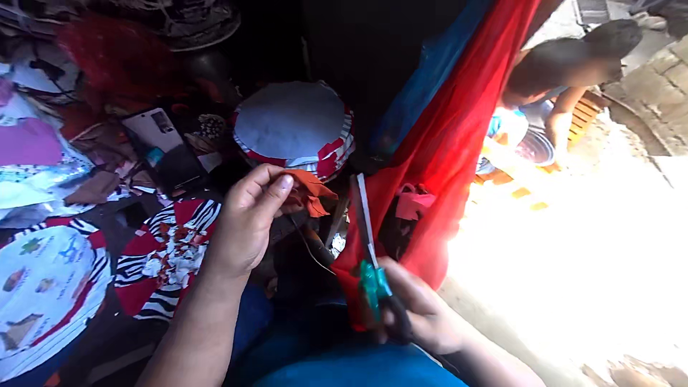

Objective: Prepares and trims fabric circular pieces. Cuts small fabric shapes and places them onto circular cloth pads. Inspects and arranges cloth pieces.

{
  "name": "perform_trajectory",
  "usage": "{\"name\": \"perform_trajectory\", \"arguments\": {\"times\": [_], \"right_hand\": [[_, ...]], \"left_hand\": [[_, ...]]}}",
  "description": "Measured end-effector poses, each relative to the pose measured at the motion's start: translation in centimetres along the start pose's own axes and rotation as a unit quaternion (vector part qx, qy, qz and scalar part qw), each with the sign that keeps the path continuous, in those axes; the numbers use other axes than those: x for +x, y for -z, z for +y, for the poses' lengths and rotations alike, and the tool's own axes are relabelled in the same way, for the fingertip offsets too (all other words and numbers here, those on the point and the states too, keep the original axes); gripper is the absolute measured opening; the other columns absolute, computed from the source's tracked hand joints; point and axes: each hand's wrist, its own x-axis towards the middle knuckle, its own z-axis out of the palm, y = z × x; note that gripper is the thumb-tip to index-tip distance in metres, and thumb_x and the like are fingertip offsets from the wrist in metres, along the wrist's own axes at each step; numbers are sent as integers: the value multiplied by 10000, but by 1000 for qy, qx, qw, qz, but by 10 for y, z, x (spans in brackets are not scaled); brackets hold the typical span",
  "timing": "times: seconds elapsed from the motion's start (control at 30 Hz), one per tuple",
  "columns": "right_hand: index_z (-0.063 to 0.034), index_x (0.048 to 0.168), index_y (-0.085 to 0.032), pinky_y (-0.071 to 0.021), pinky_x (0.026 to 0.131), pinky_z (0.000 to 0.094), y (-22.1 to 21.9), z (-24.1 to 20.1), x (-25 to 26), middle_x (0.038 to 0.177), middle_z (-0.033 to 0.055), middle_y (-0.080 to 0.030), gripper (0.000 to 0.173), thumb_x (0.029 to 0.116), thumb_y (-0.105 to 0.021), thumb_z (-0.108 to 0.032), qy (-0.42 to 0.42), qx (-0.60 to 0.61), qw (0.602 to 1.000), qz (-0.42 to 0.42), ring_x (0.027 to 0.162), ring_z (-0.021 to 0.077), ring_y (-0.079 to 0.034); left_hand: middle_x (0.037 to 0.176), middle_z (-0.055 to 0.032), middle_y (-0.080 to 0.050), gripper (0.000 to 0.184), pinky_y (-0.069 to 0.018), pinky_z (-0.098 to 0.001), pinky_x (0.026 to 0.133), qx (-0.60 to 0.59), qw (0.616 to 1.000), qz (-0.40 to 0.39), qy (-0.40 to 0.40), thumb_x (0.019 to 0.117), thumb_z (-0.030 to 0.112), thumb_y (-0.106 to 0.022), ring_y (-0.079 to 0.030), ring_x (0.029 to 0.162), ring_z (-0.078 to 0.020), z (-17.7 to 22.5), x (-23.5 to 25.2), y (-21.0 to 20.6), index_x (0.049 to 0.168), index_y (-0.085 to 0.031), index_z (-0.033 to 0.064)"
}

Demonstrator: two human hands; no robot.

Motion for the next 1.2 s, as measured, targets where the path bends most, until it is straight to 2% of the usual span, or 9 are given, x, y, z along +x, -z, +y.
{"name": "perform_trajectory", "arguments": {"times": [0.1,0.2,0.3,0.4,0.67,0.9,1.0,1.07,1.2], "right_hand": [[-46,1333,-479,-555,712,186,-23,26,19,895,-48,-651,451,1054,-532,-397,-49,106,990,-81,789,-15,-638],[-33,1373,-420,-493,879,224,-42,53,42,985,-23,-618,644,1036,-441,-582,-69,162,967,-183,947,22,-596],[-51,1409,-395,-493,954,277,-68,74,62,1030,-5,-643,718,1009,-432,-646,-67,225,947,-217,1023,69,-616],[-58,1439,-392,-514,974,303,-91,84,84,1041,-7,-672,735,1000,-461,-643,-82,254,936,-231,1024,89,-648],[-20,1399,-409,-516,954,282,-118,89,111,1013,-17,-673,741,996,-474,-639,-97,232,944,-213,996,73,-649],[-64,1392,-429,-536,931,299,-119,93,114,1003,-15,-684,670,1007,-478,-610,-64,236,957,-158,981,94,-666],[-32,1386,-431,-538,927,290,-115,89,113,1001,-14,-676,671,1014,-486,-589,-56,204,969,-132,976,80,-658],[-12,1372,-437,-525,919,269,-112,89,112,994,-9,-662,662,1024,-476,-574,-46,180,974,-128,970,63,-642],[20,1355,-434,-517,907,241,-108,85,111,965,-21,-654,705,1021,-453,-601,-73,158,971,-165,946,34,-631]], "left_hand": [[979,80,-717,224,-608,-266,835,-13,998,51,-27,1073,117,-436,-706,890,-50,7,-14,36,1068,-653,176],[968,94,-718,245,-606,-278,869,-19,992,121,-33,1085,140,-411,-709,899,-49,14,-30,72,1055,-646,206],[975,85,-718,272,-603,-277,867,-38,982,185,-24,1089,152,-381,-710,905,-60,19,-50,103,1041,-642,214],[992,75,-707,250,-596,-278,870,-45,978,202,-20,1087,176,-405,-702,919,-68,18,-68,124,1066,-652,206],[1002,52,-711,257,-591,-291,880,-83,975,207,-4,1068,146,-391,-700,931,-81,0,-88,148,1078,-646,178],[998,23,-731,248,-593,-305,901,-198,969,145,12,1064,229,-453,-712,957,-102,-13,-84,137,1060,-700,202],[1032,-2,-743,246,-604,-318,900,-222,967,128,5,1068,257,-469,-725,980,-126,-16,-82,135,1069,-707,195],[1035,6,-737,261,-609,-295,866,-200,970,140,-10,1078,254,-442,-724,957,-120,-15,-82,138,1094,-695,192],[978,83,-703,287,-566,-154,705,-65,977,196,-50,1083,164,-373,-658,772,1,-5,-82,151,1093,-659,190]]}}
